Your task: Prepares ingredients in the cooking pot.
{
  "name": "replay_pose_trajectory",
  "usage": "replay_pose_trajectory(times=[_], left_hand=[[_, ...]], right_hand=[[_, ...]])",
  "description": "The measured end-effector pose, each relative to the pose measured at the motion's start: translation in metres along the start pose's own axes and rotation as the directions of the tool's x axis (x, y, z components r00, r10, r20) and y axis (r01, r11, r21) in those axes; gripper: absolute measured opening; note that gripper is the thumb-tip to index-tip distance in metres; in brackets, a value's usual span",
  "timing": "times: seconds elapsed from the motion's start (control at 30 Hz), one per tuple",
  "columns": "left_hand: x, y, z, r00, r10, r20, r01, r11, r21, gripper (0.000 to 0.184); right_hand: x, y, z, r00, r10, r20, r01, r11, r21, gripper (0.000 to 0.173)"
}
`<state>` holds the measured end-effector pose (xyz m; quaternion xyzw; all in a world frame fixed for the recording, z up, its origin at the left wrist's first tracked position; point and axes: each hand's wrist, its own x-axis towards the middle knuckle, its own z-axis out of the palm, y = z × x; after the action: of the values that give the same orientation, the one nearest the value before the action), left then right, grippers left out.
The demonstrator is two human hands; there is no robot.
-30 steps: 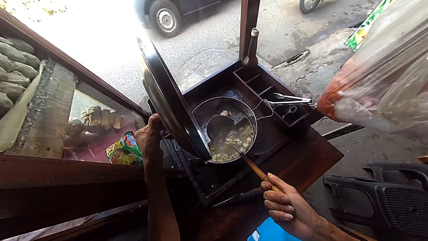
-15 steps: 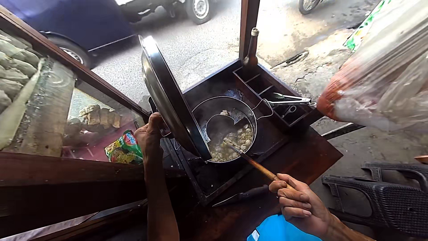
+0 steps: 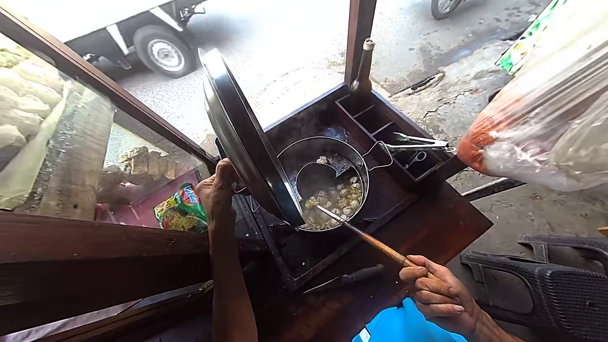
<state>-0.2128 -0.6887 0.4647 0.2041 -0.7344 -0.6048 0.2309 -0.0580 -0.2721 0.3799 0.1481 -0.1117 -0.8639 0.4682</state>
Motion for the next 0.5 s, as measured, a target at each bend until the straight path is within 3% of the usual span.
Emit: replay_pose_trajectory(times=[0.17,0.27,0.37,0.5], left_hand=[[0.005,-0.003,0.008,0.997,-0.048,-0.056,0.044,0.997,-0.06,0.04],[0.008,-0.001,0.025,0.974,-0.204,-0.101,0.189,0.973,-0.135,0.034],[0.014,-0.003,0.05,0.944,-0.325,-0.061,0.295,0.91,-0.292,0.034],[0.03,-0.022,0.084,0.943,-0.331,0.019,0.298,0.82,-0.489,0.038]], right_hand=[[-0.008,-0.005,-0.007,0.999,0.041,-0.01,-0.041,0.999,-0.032,0.033],[-0.006,-0.005,-0.007,0.997,0.067,-0.027,-0.068,0.996,-0.053,0.032],[-0.003,-0.005,-0.006,0.995,0.089,-0.052,-0.092,0.993,-0.07,0.032],[-0.002,-0.004,-0.003,0.992,0.091,-0.092,-0.099,0.992,-0.084,0.031]])
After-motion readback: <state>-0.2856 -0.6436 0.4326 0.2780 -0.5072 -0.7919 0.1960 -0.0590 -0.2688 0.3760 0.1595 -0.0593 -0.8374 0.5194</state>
